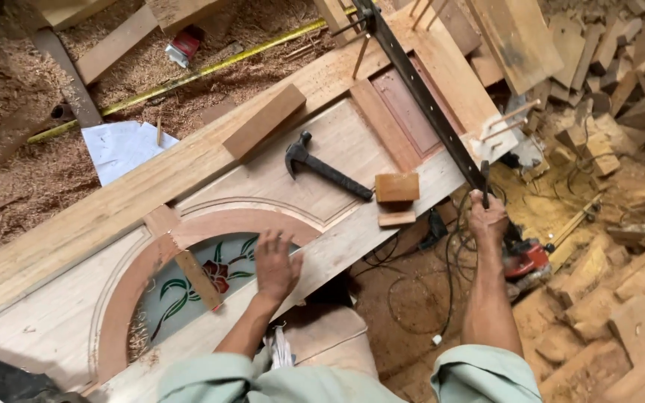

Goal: Applying wood filler to door joints and securing the assembly with a bar clamp and wrench.

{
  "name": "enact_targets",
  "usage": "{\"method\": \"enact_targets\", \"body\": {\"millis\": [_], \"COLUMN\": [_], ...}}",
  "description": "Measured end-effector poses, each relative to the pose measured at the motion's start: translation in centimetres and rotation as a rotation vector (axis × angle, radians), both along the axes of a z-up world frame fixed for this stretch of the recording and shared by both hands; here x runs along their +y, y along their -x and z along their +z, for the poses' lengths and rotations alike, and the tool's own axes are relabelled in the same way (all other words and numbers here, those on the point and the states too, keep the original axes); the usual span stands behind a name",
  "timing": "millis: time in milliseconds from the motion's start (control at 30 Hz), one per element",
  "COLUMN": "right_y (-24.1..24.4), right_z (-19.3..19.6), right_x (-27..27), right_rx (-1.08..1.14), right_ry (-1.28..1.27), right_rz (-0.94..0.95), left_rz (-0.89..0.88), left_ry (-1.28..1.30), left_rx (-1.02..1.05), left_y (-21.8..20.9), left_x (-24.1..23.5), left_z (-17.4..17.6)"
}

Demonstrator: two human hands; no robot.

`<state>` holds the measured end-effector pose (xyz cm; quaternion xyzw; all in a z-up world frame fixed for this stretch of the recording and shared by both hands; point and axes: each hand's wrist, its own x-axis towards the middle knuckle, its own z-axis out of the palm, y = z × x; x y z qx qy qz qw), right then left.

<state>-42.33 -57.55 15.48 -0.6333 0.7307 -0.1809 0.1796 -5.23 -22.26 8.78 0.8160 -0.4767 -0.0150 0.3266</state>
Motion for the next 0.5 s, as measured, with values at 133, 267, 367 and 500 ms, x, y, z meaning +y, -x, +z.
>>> {"method": "enact_targets", "body": {"millis": [133, 267, 367, 500], "right_y": [-5.0, -6.5, -6.7, -6.4], "right_z": [2.1, 1.3, -0.7, -1.5], "right_x": [-6.0, -11.8, -14.3, -15.5], "right_rx": [0.227, 0.402, 0.464, 0.441], "right_ry": [0.011, -0.058, -0.315, -0.411], "right_rz": [0.152, 0.351, 0.509, 0.595], "left_rz": [0.063, 0.306, 0.354, 0.355], "left_ry": [-0.112, -0.231, -0.292, -0.36], "left_rx": [0.072, 0.07, 0.001, 0.036], "left_y": [2.2, 5.3, 6.2, 6.4], "left_x": [-8.8, -13.1, -13.9, -14.2], "left_z": [-2.1, -5.0, -3.4, -4.9]}}
